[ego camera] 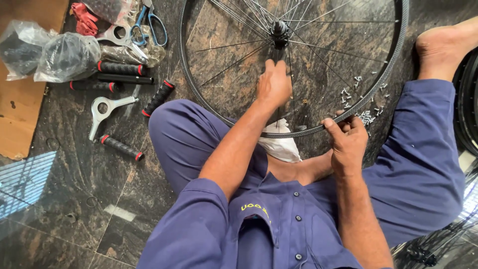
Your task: The person sits on the floor while inserting spokes into a bicycle wheel rim and threading nipples onto the ends of the spokes by hand.
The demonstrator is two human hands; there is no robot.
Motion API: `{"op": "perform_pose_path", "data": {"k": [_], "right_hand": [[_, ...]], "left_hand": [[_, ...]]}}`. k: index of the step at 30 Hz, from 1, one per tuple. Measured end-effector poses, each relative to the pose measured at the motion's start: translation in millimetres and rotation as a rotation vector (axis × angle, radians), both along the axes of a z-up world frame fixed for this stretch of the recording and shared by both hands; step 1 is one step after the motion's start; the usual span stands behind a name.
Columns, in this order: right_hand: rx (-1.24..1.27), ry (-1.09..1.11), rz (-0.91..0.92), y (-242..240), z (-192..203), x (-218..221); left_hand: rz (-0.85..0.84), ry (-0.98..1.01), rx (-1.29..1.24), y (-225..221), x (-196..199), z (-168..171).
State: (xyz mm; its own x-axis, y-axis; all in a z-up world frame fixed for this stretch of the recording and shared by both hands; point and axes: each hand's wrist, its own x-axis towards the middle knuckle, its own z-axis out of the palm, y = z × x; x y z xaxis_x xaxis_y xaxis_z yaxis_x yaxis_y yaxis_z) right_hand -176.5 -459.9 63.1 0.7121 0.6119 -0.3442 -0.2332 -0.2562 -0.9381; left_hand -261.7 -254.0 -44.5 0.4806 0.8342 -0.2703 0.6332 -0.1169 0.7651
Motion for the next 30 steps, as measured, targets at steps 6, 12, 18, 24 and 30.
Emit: {"op": "perform_pose_path", "data": {"k": [6, 12, 18, 24, 30], "right_hand": [[0.002, -0.023, -0.014, 4, 6, 6], [0.069, -0.044, 0.026, 7, 10, 10], [-0.058, -0.014, 0.023, 10, 4, 13], [0.052, 0.042, 0.001, 6, -30, 24], [-0.007, -0.086, -0.049, 0, -54, 41]], "left_hand": [[-0.154, -0.155, -0.022, -1, 28, -58], [-0.174, -0.392, -0.292, 6, 60, -49], [-0.381, -0.449, -0.078, 27, 60, -26], [-0.447, -0.330, -0.006, 18, 20, 4], [-0.224, -0.196, -0.069, 9, -13, 42]]}}
